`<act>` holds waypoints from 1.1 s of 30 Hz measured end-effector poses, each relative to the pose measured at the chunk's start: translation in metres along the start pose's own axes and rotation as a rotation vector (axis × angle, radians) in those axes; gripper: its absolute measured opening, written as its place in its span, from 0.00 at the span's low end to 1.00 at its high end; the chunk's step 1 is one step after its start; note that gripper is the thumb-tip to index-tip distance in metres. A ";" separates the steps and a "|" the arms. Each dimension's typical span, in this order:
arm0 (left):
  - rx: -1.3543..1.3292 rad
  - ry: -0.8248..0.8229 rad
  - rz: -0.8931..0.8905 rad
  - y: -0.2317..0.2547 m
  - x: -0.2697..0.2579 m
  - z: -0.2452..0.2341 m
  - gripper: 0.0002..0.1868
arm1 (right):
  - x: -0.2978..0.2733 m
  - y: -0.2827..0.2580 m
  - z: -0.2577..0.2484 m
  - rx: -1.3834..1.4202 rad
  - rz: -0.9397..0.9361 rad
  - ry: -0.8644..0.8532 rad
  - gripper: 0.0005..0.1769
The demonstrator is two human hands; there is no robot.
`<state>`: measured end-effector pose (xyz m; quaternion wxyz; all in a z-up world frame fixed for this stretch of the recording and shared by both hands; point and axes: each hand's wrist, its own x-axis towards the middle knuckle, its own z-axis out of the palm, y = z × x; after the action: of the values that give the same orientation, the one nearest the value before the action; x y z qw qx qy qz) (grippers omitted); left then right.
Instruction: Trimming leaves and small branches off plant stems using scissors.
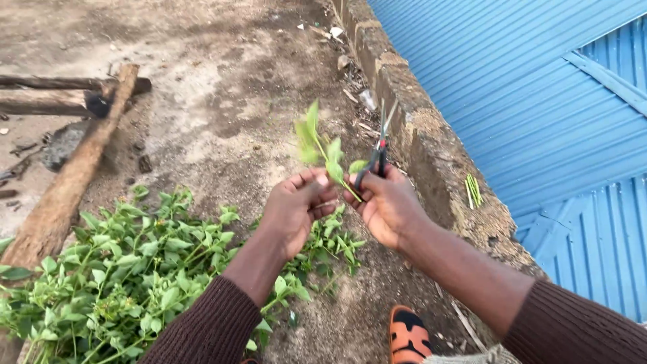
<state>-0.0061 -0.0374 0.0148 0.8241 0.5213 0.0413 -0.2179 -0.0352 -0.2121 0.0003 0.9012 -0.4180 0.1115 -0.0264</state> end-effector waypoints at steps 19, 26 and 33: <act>-0.043 -0.148 -0.209 -0.015 -0.007 -0.007 0.11 | -0.009 0.002 0.013 -0.492 -0.310 -0.006 0.25; 0.095 -0.104 -0.227 -0.023 -0.003 -0.010 0.06 | -0.006 0.002 0.006 -0.451 -0.236 -0.169 0.27; 0.141 -0.054 -0.155 -0.028 0.005 -0.010 0.06 | 0.001 0.007 -0.004 -0.578 -0.304 -0.137 0.24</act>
<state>-0.0111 -0.0405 -0.0154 0.7670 0.5670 0.0440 -0.2971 -0.0356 -0.2110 -0.0073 0.7363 -0.6692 -0.0104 -0.0997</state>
